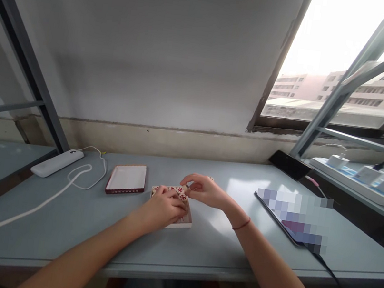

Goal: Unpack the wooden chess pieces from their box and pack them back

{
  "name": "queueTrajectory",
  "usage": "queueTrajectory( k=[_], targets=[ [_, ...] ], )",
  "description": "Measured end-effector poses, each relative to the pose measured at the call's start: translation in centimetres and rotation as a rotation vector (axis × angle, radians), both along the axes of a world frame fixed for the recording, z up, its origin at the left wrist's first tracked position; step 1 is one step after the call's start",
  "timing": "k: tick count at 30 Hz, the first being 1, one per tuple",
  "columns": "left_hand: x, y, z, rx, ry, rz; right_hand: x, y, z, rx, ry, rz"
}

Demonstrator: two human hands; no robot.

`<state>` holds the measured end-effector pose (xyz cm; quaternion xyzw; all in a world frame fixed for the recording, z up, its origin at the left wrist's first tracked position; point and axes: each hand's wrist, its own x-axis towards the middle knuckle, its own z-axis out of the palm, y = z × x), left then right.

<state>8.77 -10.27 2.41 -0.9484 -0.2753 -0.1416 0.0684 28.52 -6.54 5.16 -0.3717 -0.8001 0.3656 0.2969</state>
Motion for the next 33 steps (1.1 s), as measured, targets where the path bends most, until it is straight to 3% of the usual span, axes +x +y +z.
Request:
queueTrajectory(
  k=[7, 13, 18, 28, 30, 33],
  targets=[
    [-0.8, -0.6, 1.5, -0.021, -0.019, -0.039, 0.9, -0.4, 0.5, 0.169, -0.263, 0.067],
    [-2.3, -0.5, 3.1, -0.074, -0.013, -0.038, 0.0, -1.4, 0.5, 0.211, -0.347, 0.199],
    [-2.7, -0.5, 3.4, -0.184, 0.053, -0.046, -0.7, -2.2, 0.4, 0.304, -0.395, 0.211],
    [-2.5, -0.1, 3.0, -0.183, 0.064, -0.016, -0.9, -1.4, -0.8, 0.452, -0.425, 0.061],
    [-2.6, 0.1, 2.7, -0.163, 0.055, 0.003, -0.2, -0.5, -0.9, 0.455, -0.362, -0.033],
    [-2.8, 0.5, 1.8, -0.131, 0.037, 0.035, 1.5, 1.4, -1.3, 0.488, -0.353, -0.292]
  ],
)
